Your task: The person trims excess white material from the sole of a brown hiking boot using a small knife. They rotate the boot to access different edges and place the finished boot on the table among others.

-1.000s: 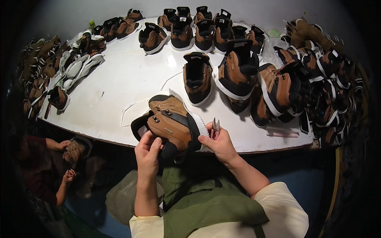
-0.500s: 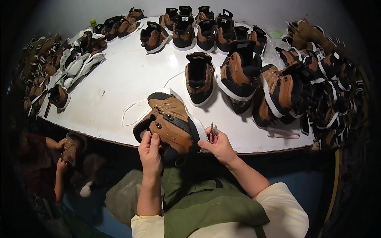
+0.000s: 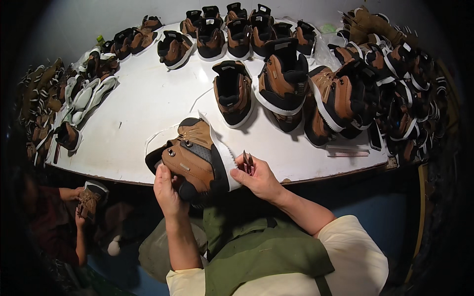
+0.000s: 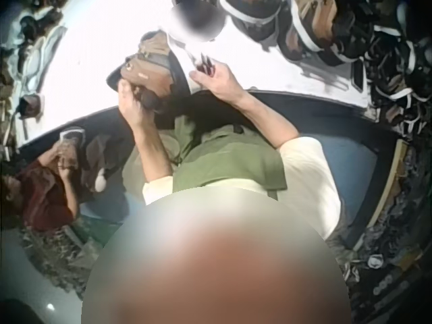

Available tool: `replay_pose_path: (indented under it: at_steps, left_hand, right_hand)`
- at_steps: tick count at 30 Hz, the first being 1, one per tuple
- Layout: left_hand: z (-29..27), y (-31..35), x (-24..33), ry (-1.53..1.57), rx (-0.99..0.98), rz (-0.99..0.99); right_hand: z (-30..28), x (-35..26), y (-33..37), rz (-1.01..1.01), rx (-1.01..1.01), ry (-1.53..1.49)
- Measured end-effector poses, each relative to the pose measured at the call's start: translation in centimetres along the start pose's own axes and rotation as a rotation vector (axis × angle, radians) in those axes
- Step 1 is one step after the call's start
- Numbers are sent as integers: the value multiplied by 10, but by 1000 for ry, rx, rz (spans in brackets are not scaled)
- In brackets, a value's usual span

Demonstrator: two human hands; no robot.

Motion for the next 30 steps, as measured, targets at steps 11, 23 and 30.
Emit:
replay_pose_path:
  at_steps: [11, 23, 30]
  left_hand:
    - [7, 16, 34, -830, -188, 342]
    - [38, -12, 74, -867, -263, 492]
    - [63, -26, 90, -838, -274, 474]
  right_hand:
    - [2, -11, -11, 146, 36, -540]
    - [15, -30, -24, 142, 90, -544]
    - [12, -33, -15, 77, -33, -441]
Point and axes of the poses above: each hand's wrist, its own y-axis away from the middle knuckle, its own z-axis out of the palm, x = y × z, the point moved 3 cm from there along -y, towards the middle knuckle, and after that the axes turned 1 degree about -y, right-handed, at the moved point
